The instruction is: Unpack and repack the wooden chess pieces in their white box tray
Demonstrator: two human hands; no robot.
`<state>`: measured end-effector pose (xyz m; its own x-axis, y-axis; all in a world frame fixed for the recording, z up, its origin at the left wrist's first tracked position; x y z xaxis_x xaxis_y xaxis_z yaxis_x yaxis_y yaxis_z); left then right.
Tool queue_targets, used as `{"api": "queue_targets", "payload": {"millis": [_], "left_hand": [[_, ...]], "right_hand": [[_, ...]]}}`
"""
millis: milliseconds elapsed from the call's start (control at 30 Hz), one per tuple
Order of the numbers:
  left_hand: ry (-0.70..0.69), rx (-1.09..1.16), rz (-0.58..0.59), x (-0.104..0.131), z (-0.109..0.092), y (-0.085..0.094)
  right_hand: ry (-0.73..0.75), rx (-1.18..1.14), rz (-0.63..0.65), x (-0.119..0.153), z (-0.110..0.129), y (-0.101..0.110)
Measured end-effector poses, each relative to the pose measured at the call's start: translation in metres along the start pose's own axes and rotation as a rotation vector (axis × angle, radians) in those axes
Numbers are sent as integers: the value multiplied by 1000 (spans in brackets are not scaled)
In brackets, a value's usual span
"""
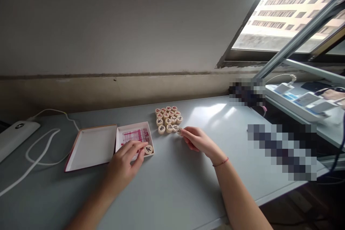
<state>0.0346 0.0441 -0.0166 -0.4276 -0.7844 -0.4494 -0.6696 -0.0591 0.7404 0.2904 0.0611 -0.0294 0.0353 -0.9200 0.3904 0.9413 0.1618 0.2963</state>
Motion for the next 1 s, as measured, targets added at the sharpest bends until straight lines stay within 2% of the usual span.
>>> {"api": "queue_targets", "payload": {"millis": [300, 533, 667, 1000], "left_hand": [[-32, 4, 41, -4, -5, 2], [-50, -28, 40, -2, -2, 0], [-62, -31, 35, -3, -4, 1], [-21, -41, 56, -3, -6, 5]], "right_hand": [[-17, 87, -38, -16, -12, 0], [-33, 234, -89, -13, -7, -3], [-46, 291, -171, -12, -5, -7], [101, 464, -250, -5, -13, -16]]}}
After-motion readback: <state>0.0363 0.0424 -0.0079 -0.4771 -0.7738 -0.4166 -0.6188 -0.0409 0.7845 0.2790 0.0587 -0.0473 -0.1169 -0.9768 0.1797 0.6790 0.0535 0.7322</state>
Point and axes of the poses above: each hand's wrist, its own x-axis away from the middle knuckle, its own y-axis out of the back of the hand, z = x × y, the point moved 3 cm from there along -x, towards the middle knuckle, and after that the axes turned 1 degree about -y, right-handed, at the moved point
